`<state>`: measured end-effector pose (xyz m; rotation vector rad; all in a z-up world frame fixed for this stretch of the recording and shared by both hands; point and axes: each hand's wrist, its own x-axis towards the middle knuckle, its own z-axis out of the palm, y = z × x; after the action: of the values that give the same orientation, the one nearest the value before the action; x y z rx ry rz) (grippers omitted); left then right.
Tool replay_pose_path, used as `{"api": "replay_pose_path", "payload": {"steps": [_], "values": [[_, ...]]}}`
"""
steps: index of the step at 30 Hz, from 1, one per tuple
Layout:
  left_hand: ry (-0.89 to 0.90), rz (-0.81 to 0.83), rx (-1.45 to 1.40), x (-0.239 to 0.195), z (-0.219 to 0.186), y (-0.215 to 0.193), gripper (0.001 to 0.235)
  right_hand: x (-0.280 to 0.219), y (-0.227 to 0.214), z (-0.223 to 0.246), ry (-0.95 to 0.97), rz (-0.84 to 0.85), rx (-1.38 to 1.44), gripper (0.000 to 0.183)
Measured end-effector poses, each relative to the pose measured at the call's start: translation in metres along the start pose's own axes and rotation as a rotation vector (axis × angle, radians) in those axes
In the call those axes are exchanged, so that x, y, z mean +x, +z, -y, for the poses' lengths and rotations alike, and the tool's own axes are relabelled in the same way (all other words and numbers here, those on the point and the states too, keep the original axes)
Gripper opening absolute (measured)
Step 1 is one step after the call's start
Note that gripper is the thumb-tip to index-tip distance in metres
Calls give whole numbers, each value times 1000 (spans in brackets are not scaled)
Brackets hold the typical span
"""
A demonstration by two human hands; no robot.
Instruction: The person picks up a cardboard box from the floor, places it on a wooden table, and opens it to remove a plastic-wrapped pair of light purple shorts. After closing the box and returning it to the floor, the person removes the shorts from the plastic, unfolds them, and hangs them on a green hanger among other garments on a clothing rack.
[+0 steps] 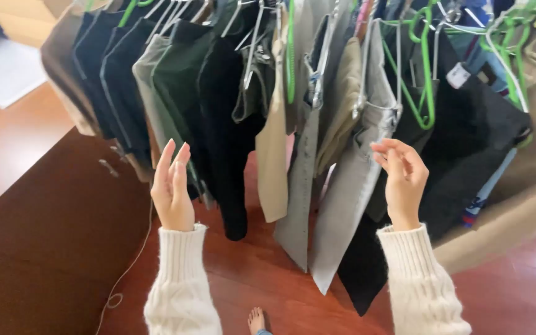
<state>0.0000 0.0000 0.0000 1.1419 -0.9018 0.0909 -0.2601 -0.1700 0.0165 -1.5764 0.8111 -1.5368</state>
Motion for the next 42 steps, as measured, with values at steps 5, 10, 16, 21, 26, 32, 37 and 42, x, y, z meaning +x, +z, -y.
{"api": "replay_pose_path", "payload": {"steps": [5, 10, 16, 21, 26, 32, 37, 42], "values": [[-124, -153, 163, -25, -25, -87, 34, -23, 25, -19, 152, 108, 87, 23], [-207, -312, 283, -46, -44, -153, 34, -39, 75, -26, 259, 226, 167, 22], [-288, -514, 349, -60, -74, -217, 32, -45, 124, -63, 325, 233, 204, 23], [-304, -655, 371, -61, -71, -268, 33, -75, 194, -77, 376, 278, 199, 24], [-426, -780, 370, -65, -67, -307, 35, -129, 275, -61, 544, 439, 293, 23], [-528, -935, 370, -70, -61, -352, 38, -147, 331, -52, 634, 512, 287, 21], [-515, -982, 398, -65, -49, -369, 39, -147, 374, -69, 664, 608, 258, 23], [-529, -1048, 422, -49, -37, -371, 40, -135, 429, -77, 644, 730, 316, 22]]}}
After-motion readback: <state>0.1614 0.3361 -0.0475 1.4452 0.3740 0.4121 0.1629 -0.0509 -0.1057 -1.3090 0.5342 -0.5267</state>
